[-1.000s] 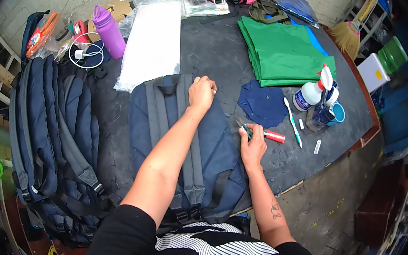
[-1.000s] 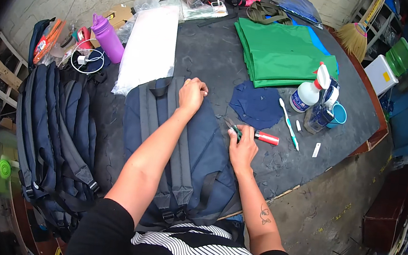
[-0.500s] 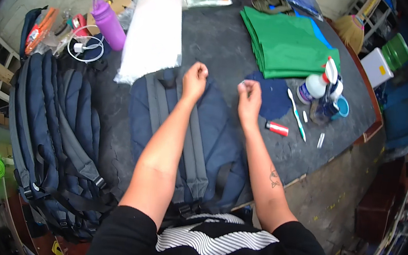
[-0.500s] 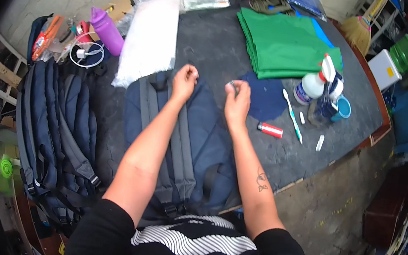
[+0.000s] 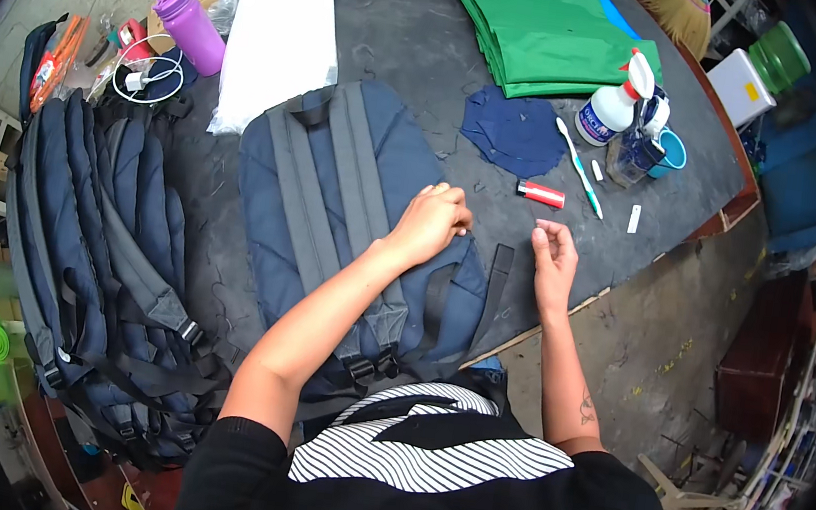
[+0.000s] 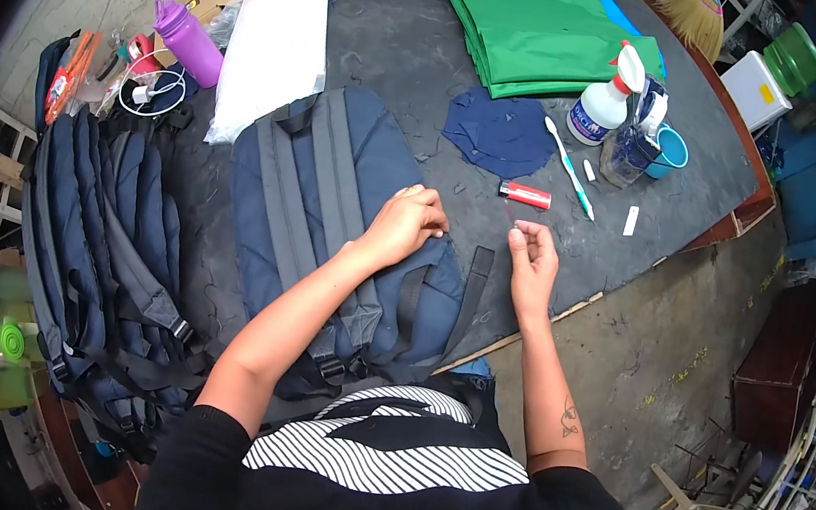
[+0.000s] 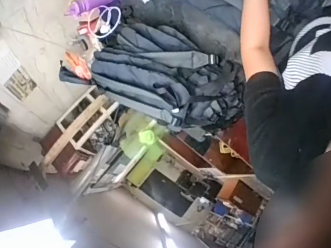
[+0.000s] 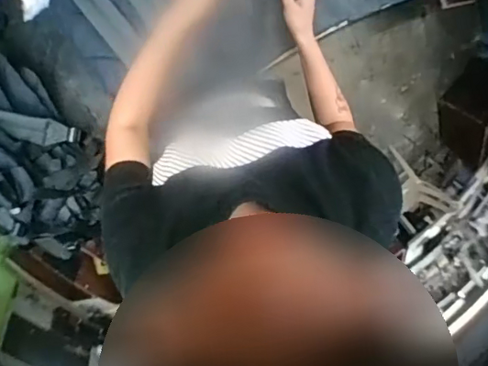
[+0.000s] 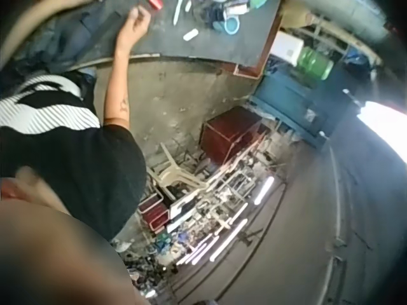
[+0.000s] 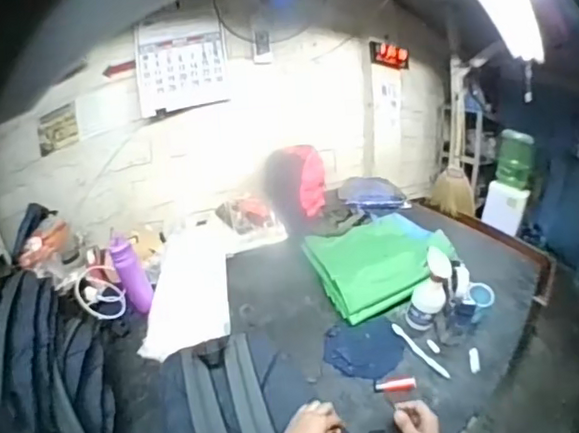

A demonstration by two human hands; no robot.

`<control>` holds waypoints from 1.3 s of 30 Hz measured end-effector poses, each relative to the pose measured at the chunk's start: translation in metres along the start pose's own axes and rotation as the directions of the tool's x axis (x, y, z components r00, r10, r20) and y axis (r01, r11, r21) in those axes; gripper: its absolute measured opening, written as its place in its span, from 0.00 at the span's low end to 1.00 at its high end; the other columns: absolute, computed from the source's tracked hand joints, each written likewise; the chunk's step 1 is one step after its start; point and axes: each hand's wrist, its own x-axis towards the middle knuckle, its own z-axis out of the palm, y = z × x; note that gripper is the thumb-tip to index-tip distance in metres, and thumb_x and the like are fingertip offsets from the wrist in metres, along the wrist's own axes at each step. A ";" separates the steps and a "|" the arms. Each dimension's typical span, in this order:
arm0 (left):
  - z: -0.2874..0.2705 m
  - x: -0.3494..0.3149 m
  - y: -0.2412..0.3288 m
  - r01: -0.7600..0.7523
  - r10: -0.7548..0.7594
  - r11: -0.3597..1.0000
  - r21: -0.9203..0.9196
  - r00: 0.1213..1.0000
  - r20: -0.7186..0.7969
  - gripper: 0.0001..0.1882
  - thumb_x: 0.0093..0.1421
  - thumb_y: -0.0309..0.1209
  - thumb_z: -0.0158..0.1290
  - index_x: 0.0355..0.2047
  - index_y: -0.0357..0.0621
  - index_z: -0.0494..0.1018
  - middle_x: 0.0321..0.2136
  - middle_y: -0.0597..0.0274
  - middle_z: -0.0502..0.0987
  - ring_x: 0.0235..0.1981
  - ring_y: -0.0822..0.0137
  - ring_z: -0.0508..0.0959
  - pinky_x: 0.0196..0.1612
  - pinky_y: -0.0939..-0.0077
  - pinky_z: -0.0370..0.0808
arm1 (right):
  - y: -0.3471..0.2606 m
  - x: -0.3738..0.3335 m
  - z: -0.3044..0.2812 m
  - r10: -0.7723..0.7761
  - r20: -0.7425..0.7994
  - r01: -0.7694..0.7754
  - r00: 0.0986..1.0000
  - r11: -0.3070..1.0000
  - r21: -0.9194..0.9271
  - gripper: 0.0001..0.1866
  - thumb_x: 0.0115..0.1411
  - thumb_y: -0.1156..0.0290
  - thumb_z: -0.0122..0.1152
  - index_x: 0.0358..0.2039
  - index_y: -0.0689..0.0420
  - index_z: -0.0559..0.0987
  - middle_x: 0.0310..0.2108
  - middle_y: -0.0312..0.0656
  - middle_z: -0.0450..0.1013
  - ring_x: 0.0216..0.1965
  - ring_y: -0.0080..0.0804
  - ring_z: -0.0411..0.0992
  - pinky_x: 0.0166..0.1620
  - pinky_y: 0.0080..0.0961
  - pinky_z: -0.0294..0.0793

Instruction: Inspecting and cleaning backpacks using a toothbrush and tweezers on a workbench.

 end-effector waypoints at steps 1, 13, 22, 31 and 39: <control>0.001 -0.002 0.003 0.026 -0.024 0.998 0.049 0.999 -0.036 0.03 0.48 0.26 0.58 0.26 0.43 0.77 0.27 0.63 0.72 0.34 0.61 0.72 0.40 0.68 0.69 | 0.000 -0.003 0.002 -0.022 0.027 0.021 0.999 1.000 0.015 0.10 0.62 0.69 0.56 0.40 0.61 0.75 0.30 0.29 0.69 0.31 0.12 0.65 0.33 0.12 0.65; 0.017 -0.012 0.009 0.122 -0.126 0.992 -0.031 0.973 -0.195 0.02 0.49 0.27 0.58 0.24 0.48 0.76 0.27 0.67 0.72 0.34 0.63 0.70 0.41 0.69 0.63 | -0.032 -0.044 0.016 -0.194 0.157 0.248 0.968 0.819 -0.517 0.07 0.51 0.74 0.63 0.31 0.61 0.77 0.29 0.45 0.71 0.29 0.43 0.72 0.32 0.30 0.70; 0.021 -0.014 0.009 0.049 -0.036 0.997 0.051 0.971 -0.237 0.03 0.48 0.26 0.57 0.24 0.49 0.76 0.27 0.69 0.72 0.34 0.64 0.69 0.40 0.69 0.62 | -0.026 -0.044 0.020 -0.262 0.153 0.303 0.953 0.804 -0.511 0.07 0.51 0.72 0.63 0.30 0.59 0.77 0.28 0.44 0.70 0.27 0.46 0.72 0.30 0.36 0.69; 0.020 -0.015 0.012 0.047 -0.024 0.995 0.092 0.972 -0.235 0.02 0.50 0.27 0.55 0.27 0.48 0.75 0.28 0.69 0.72 0.35 0.64 0.69 0.40 0.69 0.62 | -0.024 -0.041 0.025 -0.304 0.149 0.336 0.941 0.790 -0.512 0.06 0.50 0.75 0.63 0.30 0.59 0.77 0.28 0.44 0.71 0.28 0.46 0.73 0.31 0.36 0.70; -0.032 0.020 -0.028 0.190 -0.365 0.910 -0.368 0.787 -0.497 0.02 0.54 0.19 0.49 0.28 0.35 0.72 0.23 0.59 0.70 0.26 0.68 0.72 0.31 0.77 0.68 | -0.021 -0.031 0.025 -0.249 -0.008 0.229 0.968 0.904 -0.361 0.09 0.55 0.76 0.60 0.36 0.66 0.74 0.32 0.45 0.68 0.35 0.36 0.69 0.41 0.26 0.68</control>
